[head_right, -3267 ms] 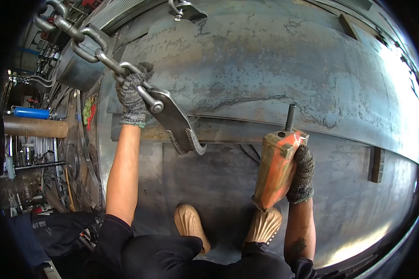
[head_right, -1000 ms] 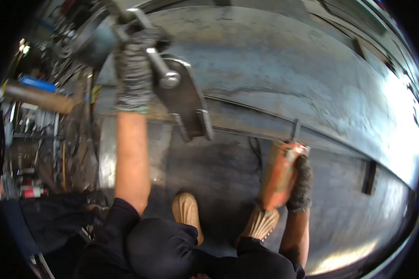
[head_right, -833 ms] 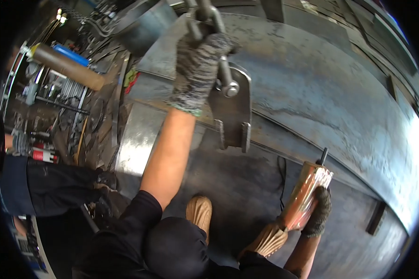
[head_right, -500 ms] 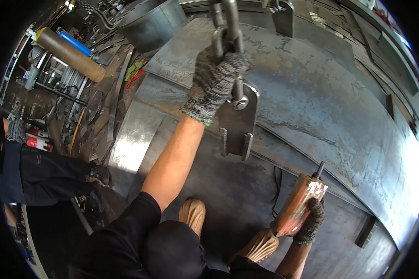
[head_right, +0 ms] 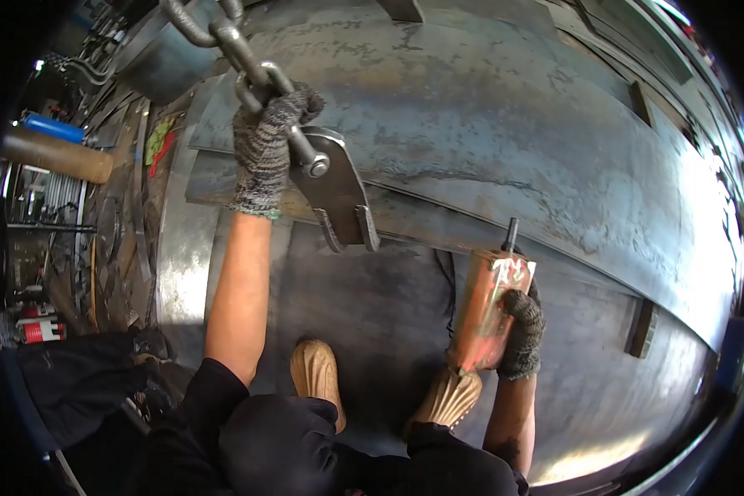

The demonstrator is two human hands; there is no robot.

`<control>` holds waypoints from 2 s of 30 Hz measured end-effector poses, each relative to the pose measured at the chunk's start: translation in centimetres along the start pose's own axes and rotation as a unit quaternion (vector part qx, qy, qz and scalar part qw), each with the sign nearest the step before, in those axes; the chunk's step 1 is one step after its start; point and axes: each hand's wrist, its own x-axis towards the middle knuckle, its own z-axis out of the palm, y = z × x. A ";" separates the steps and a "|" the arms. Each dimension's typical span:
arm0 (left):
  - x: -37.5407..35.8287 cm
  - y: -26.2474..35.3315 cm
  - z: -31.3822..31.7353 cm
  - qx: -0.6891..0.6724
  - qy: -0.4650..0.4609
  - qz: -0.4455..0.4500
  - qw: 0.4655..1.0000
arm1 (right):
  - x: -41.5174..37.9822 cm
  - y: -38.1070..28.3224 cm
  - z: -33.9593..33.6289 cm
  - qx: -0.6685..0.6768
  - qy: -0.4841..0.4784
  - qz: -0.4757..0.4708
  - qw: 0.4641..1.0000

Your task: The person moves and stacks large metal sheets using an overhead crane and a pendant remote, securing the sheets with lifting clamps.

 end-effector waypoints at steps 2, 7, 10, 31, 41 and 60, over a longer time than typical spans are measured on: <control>0.1 -0.9 -0.3 0.039 -0.006 0.000 0.999 | -0.4 -0.8 1.7 0.046 -0.010 0.005 0.999; -1.0 -1.8 0.1 -0.040 -0.002 -0.007 0.999 | 0.1 -0.6 1.0 0.048 -0.034 0.022 0.998; -0.4 -2.8 -0.8 -0.003 0.006 -0.005 1.000 | 0.7 -0.2 0.9 0.074 -0.044 0.023 0.996; -1.2 -1.5 2.4 -0.148 0.022 -0.116 0.982 | 13.1 -12.3 -1.9 0.301 -0.059 -0.048 0.950; 0.7 5.1 14.2 0.363 -0.147 0.290 0.873 | 35.8 -16.3 -11.6 0.114 0.043 -0.154 0.981; 29.8 -15.7 24.2 0.737 -0.258 -0.237 0.578 | 46.8 -23.6 -10.6 -0.038 0.192 -0.290 0.937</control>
